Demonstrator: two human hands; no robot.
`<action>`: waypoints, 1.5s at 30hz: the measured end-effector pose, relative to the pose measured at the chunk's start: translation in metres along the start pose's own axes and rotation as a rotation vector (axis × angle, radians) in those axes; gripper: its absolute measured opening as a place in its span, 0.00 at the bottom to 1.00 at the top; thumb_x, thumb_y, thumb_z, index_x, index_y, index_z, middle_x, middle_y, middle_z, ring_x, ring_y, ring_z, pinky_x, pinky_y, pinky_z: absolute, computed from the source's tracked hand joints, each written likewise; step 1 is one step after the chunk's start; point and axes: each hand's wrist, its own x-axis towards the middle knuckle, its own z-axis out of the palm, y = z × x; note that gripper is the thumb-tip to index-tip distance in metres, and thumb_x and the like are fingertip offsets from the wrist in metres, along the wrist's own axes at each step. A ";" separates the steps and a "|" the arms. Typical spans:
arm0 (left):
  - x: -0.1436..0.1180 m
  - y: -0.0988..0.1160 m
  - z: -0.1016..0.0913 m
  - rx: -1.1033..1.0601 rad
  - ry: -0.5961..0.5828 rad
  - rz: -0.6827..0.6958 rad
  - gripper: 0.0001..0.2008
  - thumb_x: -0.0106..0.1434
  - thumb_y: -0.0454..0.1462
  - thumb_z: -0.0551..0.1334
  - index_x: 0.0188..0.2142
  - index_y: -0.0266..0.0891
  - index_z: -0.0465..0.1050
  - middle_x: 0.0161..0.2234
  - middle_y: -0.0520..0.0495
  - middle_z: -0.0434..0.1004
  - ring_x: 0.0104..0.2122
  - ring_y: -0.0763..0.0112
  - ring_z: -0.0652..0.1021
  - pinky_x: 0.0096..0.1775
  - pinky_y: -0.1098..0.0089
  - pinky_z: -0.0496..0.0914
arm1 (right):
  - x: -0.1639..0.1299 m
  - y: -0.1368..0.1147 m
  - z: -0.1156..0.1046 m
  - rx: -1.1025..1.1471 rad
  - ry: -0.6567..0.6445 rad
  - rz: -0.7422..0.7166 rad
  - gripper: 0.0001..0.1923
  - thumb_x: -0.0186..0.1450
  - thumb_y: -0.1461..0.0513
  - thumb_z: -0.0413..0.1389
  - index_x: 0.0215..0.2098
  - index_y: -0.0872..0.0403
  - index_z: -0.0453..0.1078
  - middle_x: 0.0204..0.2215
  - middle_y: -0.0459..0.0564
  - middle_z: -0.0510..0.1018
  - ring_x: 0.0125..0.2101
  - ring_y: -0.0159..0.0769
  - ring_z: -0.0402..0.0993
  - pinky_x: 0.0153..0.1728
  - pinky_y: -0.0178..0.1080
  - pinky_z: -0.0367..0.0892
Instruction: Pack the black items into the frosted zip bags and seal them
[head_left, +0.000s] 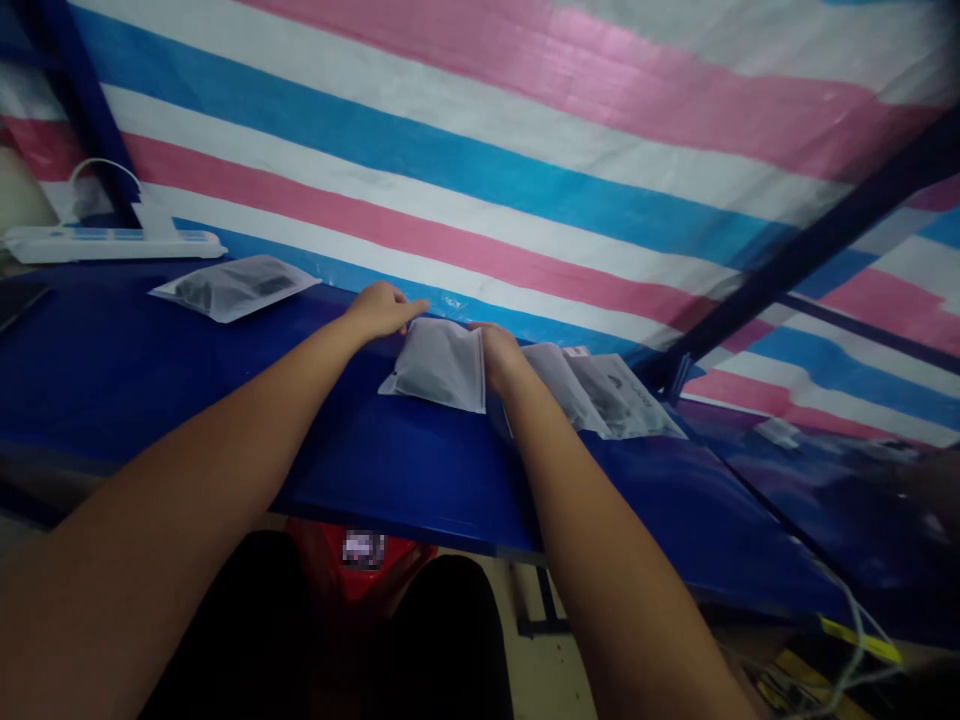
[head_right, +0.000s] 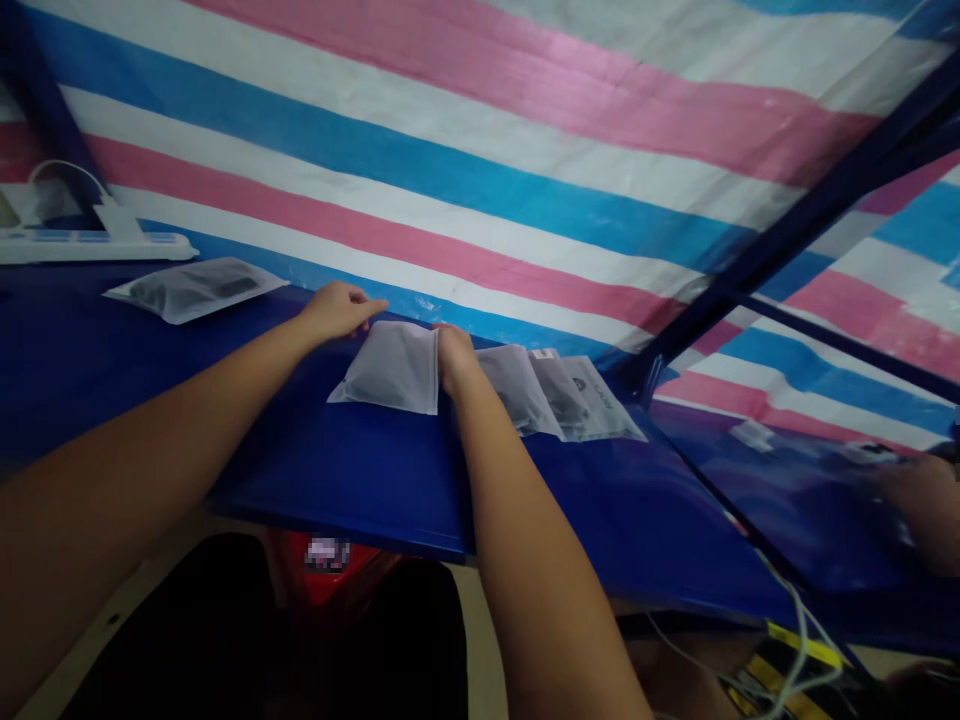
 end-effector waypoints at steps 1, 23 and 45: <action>0.000 0.001 0.001 -0.005 0.021 -0.002 0.19 0.55 0.55 0.64 0.26 0.41 0.75 0.26 0.43 0.76 0.29 0.61 0.75 0.33 0.65 0.67 | -0.001 -0.001 0.000 0.063 -0.019 0.063 0.09 0.57 0.64 0.52 0.37 0.54 0.68 0.20 0.45 0.69 0.21 0.35 0.67 0.25 0.37 0.67; -0.017 0.018 -0.001 -0.215 -0.432 0.030 0.15 0.51 0.49 0.66 0.24 0.39 0.78 0.25 0.45 0.77 0.25 0.63 0.73 0.27 0.66 0.62 | -0.020 -0.007 0.006 -0.341 -0.210 -0.142 0.14 0.59 0.53 0.61 0.33 0.57 0.74 0.25 0.46 0.74 0.25 0.30 0.66 0.28 0.34 0.62; -0.012 0.015 0.006 -0.452 -0.551 -0.208 0.14 0.53 0.48 0.64 0.30 0.40 0.80 0.33 0.41 0.82 0.29 0.59 0.78 0.31 0.63 0.70 | -0.022 -0.012 0.011 -0.444 -0.149 -0.307 0.18 0.60 0.49 0.53 0.30 0.56 0.73 0.23 0.45 0.72 0.27 0.34 0.65 0.31 0.36 0.61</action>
